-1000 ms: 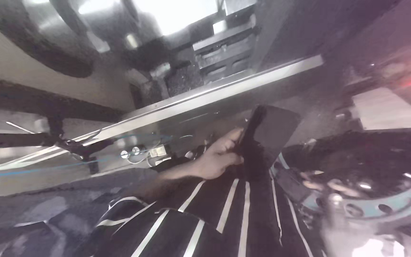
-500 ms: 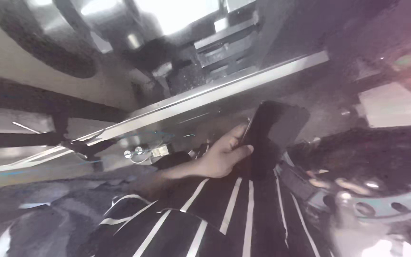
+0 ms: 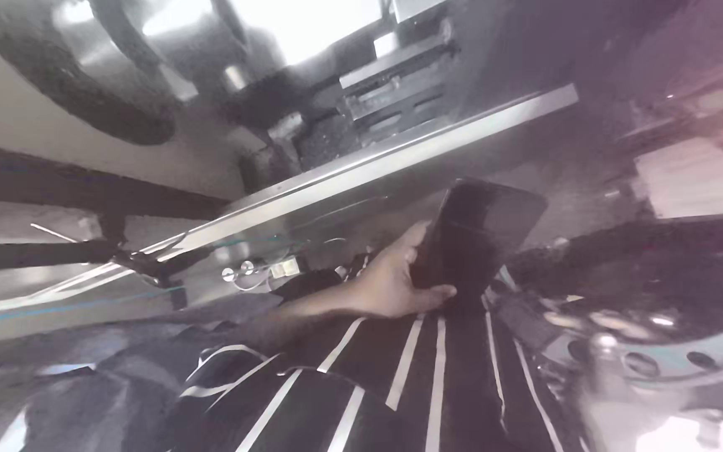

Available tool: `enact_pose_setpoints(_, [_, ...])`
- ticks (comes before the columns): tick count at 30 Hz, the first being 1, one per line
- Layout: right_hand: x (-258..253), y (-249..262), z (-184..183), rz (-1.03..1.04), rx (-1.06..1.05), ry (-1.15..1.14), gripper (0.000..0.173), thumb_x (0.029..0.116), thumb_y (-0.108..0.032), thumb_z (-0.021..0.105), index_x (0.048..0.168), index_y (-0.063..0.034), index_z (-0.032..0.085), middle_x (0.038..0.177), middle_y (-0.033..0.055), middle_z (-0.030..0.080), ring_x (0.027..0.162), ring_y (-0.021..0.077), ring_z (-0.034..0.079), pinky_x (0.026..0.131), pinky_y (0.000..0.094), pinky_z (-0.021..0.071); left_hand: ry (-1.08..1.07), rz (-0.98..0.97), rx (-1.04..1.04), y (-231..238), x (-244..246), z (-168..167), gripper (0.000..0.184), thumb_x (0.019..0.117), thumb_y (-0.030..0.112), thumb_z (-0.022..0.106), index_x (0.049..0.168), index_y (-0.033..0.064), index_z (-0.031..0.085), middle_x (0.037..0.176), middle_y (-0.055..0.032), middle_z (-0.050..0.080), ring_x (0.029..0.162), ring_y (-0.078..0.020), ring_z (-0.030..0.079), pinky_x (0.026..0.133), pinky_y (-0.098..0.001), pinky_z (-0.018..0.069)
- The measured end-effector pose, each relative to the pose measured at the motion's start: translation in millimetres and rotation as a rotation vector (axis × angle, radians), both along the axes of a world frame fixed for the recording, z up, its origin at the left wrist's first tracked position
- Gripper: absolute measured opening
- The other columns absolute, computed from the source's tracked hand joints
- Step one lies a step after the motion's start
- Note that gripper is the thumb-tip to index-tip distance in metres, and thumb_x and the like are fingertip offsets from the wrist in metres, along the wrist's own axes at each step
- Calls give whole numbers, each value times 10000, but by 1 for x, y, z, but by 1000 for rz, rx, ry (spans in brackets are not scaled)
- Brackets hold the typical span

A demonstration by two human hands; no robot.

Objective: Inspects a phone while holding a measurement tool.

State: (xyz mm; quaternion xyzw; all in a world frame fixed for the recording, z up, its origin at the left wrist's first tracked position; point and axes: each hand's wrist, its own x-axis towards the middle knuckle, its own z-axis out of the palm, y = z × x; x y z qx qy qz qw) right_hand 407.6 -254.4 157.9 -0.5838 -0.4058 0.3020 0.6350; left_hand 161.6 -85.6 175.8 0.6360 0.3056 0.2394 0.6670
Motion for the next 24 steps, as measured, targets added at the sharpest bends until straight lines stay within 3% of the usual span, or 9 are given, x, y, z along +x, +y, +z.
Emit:
enact_pose_setpoints(2, [-1, -1, 0, -29, -8, 3, 218, 1012, -232, 642, 1211, -152, 608, 1017, 7, 781, 908, 203, 769, 874, 357, 648, -67, 89, 10, -1, 6, -4, 720, 795, 14, 840, 1413, -11, 470, 1226, -77, 666, 1056, -113, 689, 918, -316, 615])
enact_pose_setpoints(5, [-1, 0, -1, -17, -15, -8, 216, 1008, -254, 652, 1211, -183, 629, 1018, -18, 783, 903, 182, 769, 872, 333, 648, -221, 221, -33, 0, 16, -10, 434, 898, 44, 750, 1280, -29, 558, 1079, -87, 702, 943, -134, 704, 838, -340, 624])
enact_pose_setpoints(8, [-1, 0, -3, 4, 0, -1, 202, 1018, -246, 634, 1208, -177, 628, 1007, -3, 782, 909, 201, 767, 897, 364, 641, -310, 183, -81, 3, 18, -12, 385, 974, 266, 703, 1234, 10, 579, 1012, -23, 706, 883, -67, 688, 779, -275, 610])
enact_pose_setpoints(10, [-1, 0, -2, 3, 5, 0, 205, 1015, -251, 638, 1201, -166, 632, 1004, 17, 785, 908, 214, 769, 888, 370, 643, -306, 156, -124, 2, 15, -14, 370, 1040, 375, 576, 1245, 67, 581, 1003, 30, 691, 871, -24, 667, 758, -239, 591])
enact_pose_setpoints(13, [-3, 1, 1, -10, -11, -2, 207, 1007, -276, 652, 1190, -179, 643, 1006, 4, 785, 904, 198, 770, 876, 349, 646, -217, 155, -118, 3, 8, -18, 374, 1098, 386, 391, 1249, 87, 559, 953, 10, 635, 810, -29, 623, 694, -223, 557])
enact_pose_setpoints(15, [-2, 1, 0, -9, -24, -8, 207, 1008, -281, 652, 1182, -171, 640, 998, 5, 786, 901, 200, 771, 877, 348, 647, -193, 132, -127, 2, 2, -18, 421, 1109, 320, 362, 1387, 42, 514, 1139, -35, 650, 993, -59, 640, 862, -274, 572])
enact_pose_setpoints(18, [-3, 2, 2, -1, -31, -15, 203, 1014, -268, 640, 1195, -178, 628, 1001, -1, 784, 906, 193, 769, 878, 341, 645, -230, 64, -177, 4, -6, -14, 417, 1096, 192, 380, 1457, 3, 469, 1316, -99, 616, 1146, -120, 629, 983, -346, 548])
enact_pose_setpoints(22, [-4, 3, 6, 9, -34, -6, 192, 1016, -255, 634, 1195, -183, 641, 1008, 0, 789, 917, 181, 770, 888, 326, 639, -217, -5, -136, 10, -15, -2, 367, 1064, 163, 373, 1373, 35, 524, 1177, -12, 655, 1024, -39, 637, 895, -268, 562])
enact_pose_setpoints(24, [-6, 4, 7, 7, -37, -7, 195, 1014, -268, 640, 1190, -184, 636, 1003, 3, 788, 909, 188, 771, 889, 338, 641, -218, -24, -131, 11, -17, -2, 382, 1052, 184, 400, 1374, 30, 537, 1204, -10, 651, 1045, -34, 630, 918, -265, 553])
